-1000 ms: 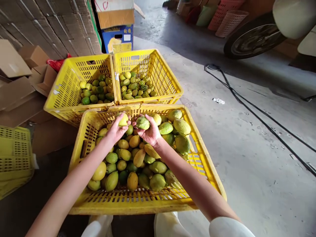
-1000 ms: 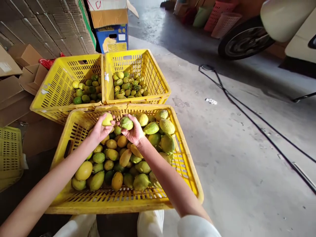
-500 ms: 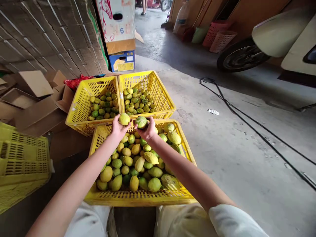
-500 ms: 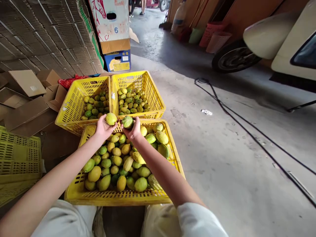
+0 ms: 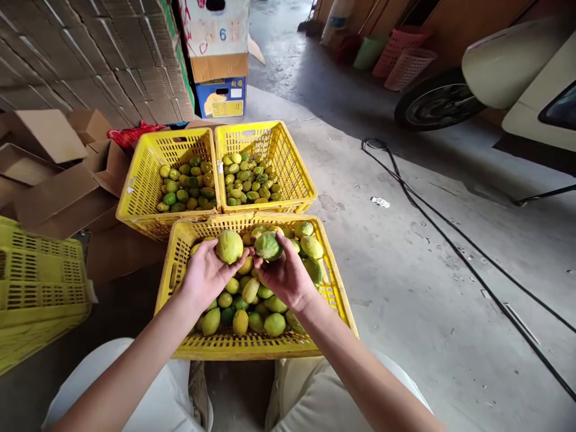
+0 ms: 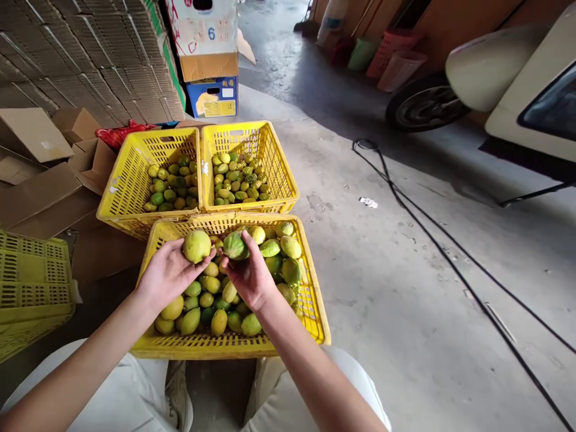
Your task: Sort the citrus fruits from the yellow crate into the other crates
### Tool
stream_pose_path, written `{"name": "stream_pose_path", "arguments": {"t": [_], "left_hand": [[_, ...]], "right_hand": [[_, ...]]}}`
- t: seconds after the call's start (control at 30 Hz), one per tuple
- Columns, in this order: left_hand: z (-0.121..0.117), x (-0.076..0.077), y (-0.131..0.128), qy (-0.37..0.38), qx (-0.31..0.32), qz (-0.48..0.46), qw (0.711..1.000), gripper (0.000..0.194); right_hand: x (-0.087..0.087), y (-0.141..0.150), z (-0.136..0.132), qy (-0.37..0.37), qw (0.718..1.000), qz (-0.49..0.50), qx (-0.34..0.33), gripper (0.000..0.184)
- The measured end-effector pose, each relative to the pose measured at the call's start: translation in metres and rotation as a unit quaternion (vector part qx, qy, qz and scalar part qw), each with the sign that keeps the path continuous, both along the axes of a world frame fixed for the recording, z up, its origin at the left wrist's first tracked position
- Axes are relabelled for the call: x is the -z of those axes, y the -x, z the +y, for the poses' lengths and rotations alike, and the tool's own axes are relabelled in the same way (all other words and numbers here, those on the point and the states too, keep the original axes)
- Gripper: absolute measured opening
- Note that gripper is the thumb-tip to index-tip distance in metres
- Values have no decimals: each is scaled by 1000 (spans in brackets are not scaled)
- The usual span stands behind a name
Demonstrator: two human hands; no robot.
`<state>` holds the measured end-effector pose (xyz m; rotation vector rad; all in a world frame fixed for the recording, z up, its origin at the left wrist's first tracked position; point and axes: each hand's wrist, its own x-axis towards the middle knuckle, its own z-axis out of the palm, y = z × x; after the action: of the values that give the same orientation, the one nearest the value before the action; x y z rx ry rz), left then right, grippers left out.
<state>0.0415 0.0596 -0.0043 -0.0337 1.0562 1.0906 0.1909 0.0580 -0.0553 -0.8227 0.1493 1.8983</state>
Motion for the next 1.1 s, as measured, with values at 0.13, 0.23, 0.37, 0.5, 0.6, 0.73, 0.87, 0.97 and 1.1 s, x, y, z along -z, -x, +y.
{"name": "stream_pose_path", "arguments": {"t": [0.13, 0.23, 0.37, 0.5, 0.6, 0.73, 0.87, 0.97, 1.1], "left_hand": [[-4, 10, 7, -40, 81, 20, 996, 33], [-13, 29, 15, -74, 95, 53, 991, 40], [-21, 45, 23, -57, 130, 84, 986, 36], [-17, 51, 24, 4, 128, 97, 987, 31], [-10, 53, 24, 39, 133, 95, 986, 20], [-3, 56, 24, 18, 153, 108, 982, 16], [-6, 62, 23, 0, 196, 118, 973, 22], [-9, 61, 20, 9, 202, 108, 973, 27], [-8, 49, 13, 30, 150, 90, 984, 27]], "right_hand": [[12, -15, -2, -34, 998, 4, -45, 36], [24, -26, 1, -39, 998, -4, -56, 33], [37, -35, -4, -48, 996, -33, -72, 23], [41, -38, -15, -40, 994, -75, -63, 23], [43, -38, -20, -39, 994, -82, -68, 20], [52, -41, -19, 2, 994, -44, -96, 25], [61, -43, -19, 37, 995, -25, -92, 25], [59, -42, -19, 29, 998, -13, -58, 28], [50, -39, -18, 12, 999, -20, -43, 36]]}}
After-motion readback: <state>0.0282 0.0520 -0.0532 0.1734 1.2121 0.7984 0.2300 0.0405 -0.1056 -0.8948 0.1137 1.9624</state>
